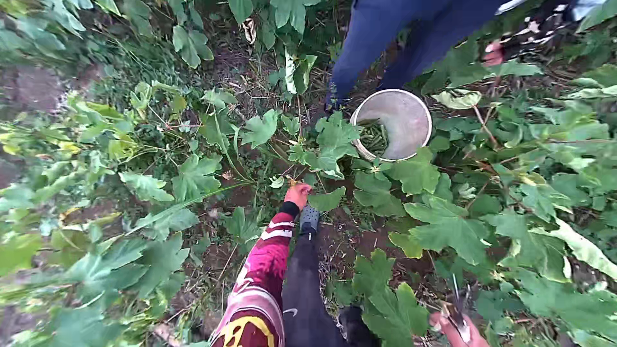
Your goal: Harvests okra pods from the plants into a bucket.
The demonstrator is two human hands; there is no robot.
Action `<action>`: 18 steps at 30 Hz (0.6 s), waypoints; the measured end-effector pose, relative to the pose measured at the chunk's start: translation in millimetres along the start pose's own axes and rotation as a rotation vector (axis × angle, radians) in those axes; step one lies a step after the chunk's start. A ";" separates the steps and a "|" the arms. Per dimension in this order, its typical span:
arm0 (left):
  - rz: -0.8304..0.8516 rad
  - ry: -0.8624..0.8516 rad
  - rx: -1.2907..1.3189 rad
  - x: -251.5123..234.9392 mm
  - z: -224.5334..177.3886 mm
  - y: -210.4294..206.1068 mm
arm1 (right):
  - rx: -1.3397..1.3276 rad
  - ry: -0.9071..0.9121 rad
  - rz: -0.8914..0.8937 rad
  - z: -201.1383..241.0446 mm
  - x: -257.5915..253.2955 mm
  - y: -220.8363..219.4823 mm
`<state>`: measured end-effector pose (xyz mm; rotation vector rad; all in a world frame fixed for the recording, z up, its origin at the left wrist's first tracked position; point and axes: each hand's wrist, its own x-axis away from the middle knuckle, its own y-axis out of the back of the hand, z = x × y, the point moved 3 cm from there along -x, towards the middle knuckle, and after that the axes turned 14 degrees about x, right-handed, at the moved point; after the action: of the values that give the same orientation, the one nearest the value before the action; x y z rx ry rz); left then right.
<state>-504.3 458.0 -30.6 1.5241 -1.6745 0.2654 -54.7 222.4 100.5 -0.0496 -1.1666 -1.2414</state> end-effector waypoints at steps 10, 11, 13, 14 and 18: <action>-0.420 0.263 0.742 -152.4 41.4 72.6 | 0.178 -0.045 0.443 219.5 -188.6 -191.2; -0.404 0.216 0.780 -154.4 44.0 77.2 | 0.177 -0.092 0.481 232.8 -201.0 -205.9; -0.289 0.045 0.662 -155.1 40.9 84.2 | 0.174 -0.184 0.520 257.3 -222.3 -230.9; -0.233 -0.064 0.519 -155.5 36.8 87.5 | 0.163 -0.223 0.526 269.8 -231.6 -241.0; -0.079 -0.250 0.061 -156.0 23.9 90.3 | 0.131 -0.278 0.512 307.4 -261.4 -264.5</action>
<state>-609.3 576.8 -119.6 1.7225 -1.8063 0.0866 -418.2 482.5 -81.0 -0.4087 -1.3647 -0.7174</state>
